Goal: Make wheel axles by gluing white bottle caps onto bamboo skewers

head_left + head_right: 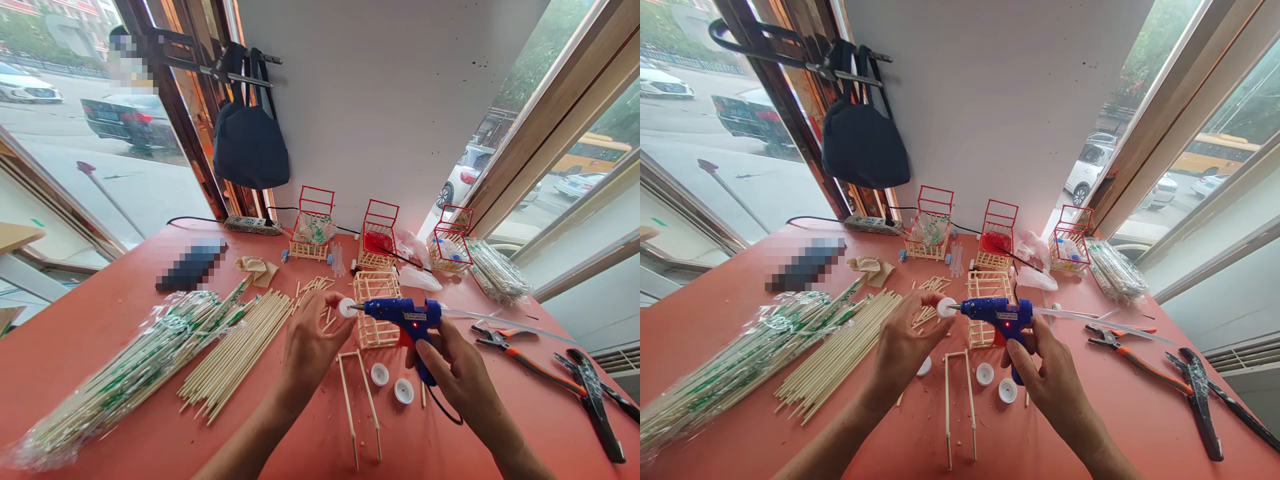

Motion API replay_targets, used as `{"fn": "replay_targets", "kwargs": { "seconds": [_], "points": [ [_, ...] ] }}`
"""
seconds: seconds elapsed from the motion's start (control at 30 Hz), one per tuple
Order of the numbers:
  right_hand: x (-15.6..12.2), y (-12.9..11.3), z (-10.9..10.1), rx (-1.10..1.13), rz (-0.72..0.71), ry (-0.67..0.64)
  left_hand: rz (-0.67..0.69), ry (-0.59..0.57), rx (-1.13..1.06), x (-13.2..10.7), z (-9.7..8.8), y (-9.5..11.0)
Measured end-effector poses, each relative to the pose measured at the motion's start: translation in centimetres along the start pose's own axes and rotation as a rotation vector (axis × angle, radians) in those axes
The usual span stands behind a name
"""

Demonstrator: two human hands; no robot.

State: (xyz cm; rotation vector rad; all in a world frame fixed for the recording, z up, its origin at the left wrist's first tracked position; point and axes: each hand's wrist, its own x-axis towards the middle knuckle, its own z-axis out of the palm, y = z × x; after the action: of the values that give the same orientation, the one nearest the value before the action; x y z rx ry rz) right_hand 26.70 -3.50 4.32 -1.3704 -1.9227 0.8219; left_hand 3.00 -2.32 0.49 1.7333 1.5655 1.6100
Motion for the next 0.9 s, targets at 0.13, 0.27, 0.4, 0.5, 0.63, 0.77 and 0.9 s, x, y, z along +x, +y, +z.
{"fn": "replay_targets", "kwargs": {
  "seconds": [0.13, 0.27, 0.4, 0.5, 0.63, 0.77, 0.9],
  "points": [
    [-0.1, -0.2, -0.1, 0.099, -0.006, 0.036, -0.008, -0.005, -0.007, 0.0, 0.1, -0.2],
    [0.6, -0.2, 0.0, 0.212, 0.01, 0.063, -0.011, 0.003, -0.016, 0.0, 0.2, -0.3],
    [1.4, 0.3, 0.0, 0.227, 0.006, 0.046, -0.061, -0.025, -0.038, 0.0, 0.1, -0.4],
    [1.8, 0.5, -0.3, 0.198, 0.058, 0.049, -0.074, -0.029, -0.04, 0.0, 0.1, -0.5],
    [2.5, 0.4, -0.4, 0.362, 0.116, -0.011, -0.053, -0.016, -0.047, 0.1, 0.1, -0.6],
    [2.9, 1.1, 0.1, 0.41, 0.129, -0.024, -0.039, -0.01, -0.058, 0.2, 0.1, -0.6],
    [2.5, 2.0, 0.7, 0.121, 0.065, 0.249, -0.012, -0.009, -0.053, 0.2, 0.2, -0.9]
  ]
}}
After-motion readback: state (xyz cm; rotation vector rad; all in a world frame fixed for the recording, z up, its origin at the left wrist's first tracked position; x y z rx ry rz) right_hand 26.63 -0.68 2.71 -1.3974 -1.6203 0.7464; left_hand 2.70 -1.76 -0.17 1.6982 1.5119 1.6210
